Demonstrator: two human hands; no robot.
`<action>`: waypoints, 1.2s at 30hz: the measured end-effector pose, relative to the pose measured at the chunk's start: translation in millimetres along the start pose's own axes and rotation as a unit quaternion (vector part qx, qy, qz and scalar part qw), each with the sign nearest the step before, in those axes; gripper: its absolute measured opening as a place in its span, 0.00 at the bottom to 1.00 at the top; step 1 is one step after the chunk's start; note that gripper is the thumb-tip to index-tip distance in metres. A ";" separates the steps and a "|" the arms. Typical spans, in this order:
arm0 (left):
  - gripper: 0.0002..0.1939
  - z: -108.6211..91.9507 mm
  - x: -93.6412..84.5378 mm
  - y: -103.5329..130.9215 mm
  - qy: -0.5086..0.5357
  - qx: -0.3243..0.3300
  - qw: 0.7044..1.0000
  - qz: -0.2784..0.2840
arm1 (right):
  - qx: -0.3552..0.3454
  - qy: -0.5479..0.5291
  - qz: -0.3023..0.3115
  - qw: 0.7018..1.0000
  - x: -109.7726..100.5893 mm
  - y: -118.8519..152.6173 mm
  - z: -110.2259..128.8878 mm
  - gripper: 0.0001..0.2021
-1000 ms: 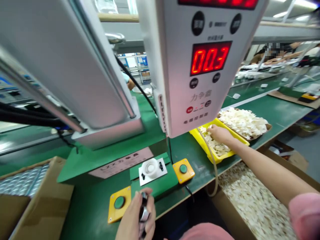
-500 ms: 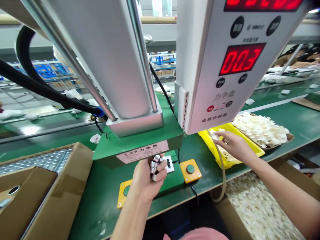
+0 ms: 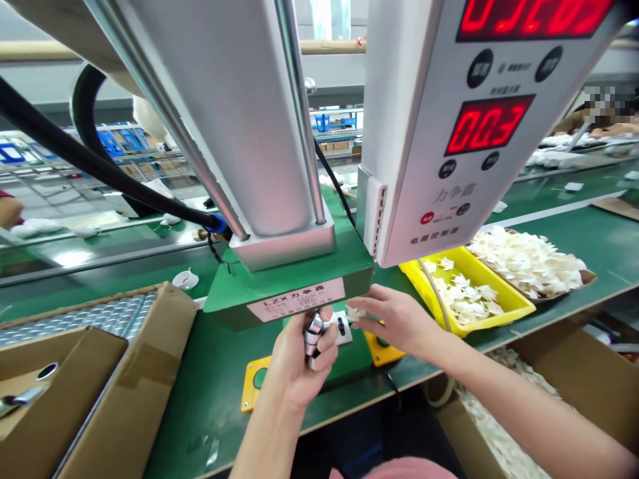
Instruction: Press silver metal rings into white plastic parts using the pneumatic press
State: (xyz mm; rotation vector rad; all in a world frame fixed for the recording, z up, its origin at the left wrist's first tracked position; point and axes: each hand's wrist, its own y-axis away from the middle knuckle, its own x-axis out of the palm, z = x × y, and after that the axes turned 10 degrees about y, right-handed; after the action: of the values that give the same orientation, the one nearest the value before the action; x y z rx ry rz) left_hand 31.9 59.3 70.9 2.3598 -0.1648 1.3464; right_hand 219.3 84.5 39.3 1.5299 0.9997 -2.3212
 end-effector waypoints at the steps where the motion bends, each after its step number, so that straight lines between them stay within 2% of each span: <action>1: 0.11 1.2 -2.0 3.2 -0.004 0.004 1.000 0.003 | -0.012 0.011 0.006 1.000 5.9 -8.1 5.7 0.14; 4: 0.12 2.1 -13.7 18.4 -0.013 0.022 1.000 -0.019 | -0.049 0.036 0.026 0.998 20.8 -30.1 21.6 0.12; 7: 0.16 -4.1 -34.4 37.7 0.034 0.050 0.995 -0.085 | -0.073 0.041 0.036 0.996 28.8 -44.2 32.6 0.11; 10: 0.11 -13.1 -61.0 56.4 0.109 0.084 0.981 -0.140 | -0.074 0.041 0.039 0.996 30.3 -48.2 36.8 0.11; 13: 0.05 -16.5 -85.0 71.9 0.145 0.076 0.972 -0.167 | -0.069 0.037 0.039 0.996 28.7 -45.6 36.7 0.11; 16: 0.04 -12.5 -97.6 81.6 0.087 0.071 0.978 -0.177 | -0.070 0.055 0.045 0.995 28.8 -41.9 35.8 0.11; 18: 0.08 -8.2 -99.1 84.5 0.000 0.095 0.977 -0.192 | -0.066 0.077 0.051 0.994 31.6 -40.0 35.6 0.11; 20: 0.13 -5.0 -98.0 85.0 -0.103 0.132 0.961 -0.219 | -0.061 0.093 0.049 0.993 36.7 -37.2 36.0 0.12; 22: 0.17 -4.2 -98.0 83.8 -0.215 0.170 0.928 -0.252 | -0.055 0.099 0.046 0.992 42.7 -31.3 36.7 0.14; 24: 0.20 -5.9 -100.6 81.6 -0.336 0.200 0.876 -0.282 | -0.038 0.092 0.041 0.994 48.0 -20.7 36.8 0.17; 28: 0.17 -14.0 -109.2 76.4 -0.566 0.214 0.717 -0.345 | 0.051 0.011 -0.006 0.999 51.1 11.7 30.2 0.23; 30: 0.16 -18.1 -112.4 73.7 -0.627 0.196 0.662 -0.361 | 0.105 -0.027 -0.041 0.993 48.7 28.3 23.2 0.21; 33: 0.21 -23.9 -118.9 68.6 -0.683 0.135 0.632 -0.340 | 0.147 -0.016 -0.058 0.987 43.4 47.3 13.3 0.19; 36: 0.22 -28.4 -131.8 62.7 -0.731 0.093 0.611 -0.289 | 0.159 0.065 -0.024 0.985 37.7 57.5 11.2 0.16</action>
State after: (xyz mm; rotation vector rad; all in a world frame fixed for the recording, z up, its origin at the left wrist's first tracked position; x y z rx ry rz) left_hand -78.8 0.9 -9.2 2.6177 0.2935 -1.0909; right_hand 222.3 41.7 -15.5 1.8123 0.7237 -2.5406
